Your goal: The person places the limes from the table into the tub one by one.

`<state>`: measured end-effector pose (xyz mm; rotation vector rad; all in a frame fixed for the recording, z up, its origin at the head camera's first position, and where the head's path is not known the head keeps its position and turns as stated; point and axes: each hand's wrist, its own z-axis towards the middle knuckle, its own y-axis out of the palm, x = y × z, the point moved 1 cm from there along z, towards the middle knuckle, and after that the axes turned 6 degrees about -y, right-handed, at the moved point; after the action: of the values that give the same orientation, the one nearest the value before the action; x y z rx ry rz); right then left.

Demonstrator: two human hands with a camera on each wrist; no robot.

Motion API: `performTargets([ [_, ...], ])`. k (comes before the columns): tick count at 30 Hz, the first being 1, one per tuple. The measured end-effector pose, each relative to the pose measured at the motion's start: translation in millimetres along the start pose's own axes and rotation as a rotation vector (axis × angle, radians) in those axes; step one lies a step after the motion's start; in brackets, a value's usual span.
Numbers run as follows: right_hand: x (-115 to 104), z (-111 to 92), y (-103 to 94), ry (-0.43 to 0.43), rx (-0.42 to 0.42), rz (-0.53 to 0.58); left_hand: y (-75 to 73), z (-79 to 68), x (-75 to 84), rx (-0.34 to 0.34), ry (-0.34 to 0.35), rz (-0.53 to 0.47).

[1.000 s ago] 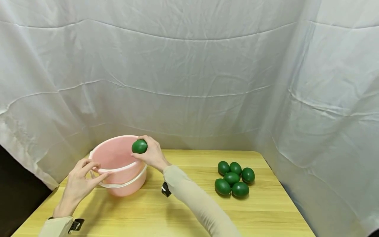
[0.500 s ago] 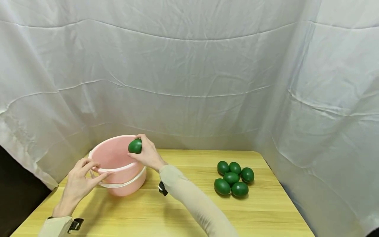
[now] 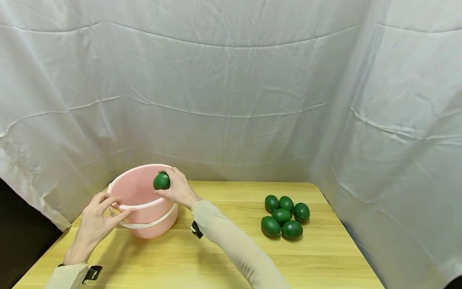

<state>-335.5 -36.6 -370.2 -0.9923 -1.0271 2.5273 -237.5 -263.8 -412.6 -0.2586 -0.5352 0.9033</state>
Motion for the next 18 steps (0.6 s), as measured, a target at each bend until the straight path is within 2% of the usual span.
performTargets([
  [13,2.0,-1.5,0.2,-0.025,0.000,-0.001,-0.3,0.2,3.7,0.022,0.019,0.003],
  [18,2.9,-1.3,-1.1,-0.035,0.014,-0.016,1.7,1.1,2.7,0.000,0.006,0.004],
])
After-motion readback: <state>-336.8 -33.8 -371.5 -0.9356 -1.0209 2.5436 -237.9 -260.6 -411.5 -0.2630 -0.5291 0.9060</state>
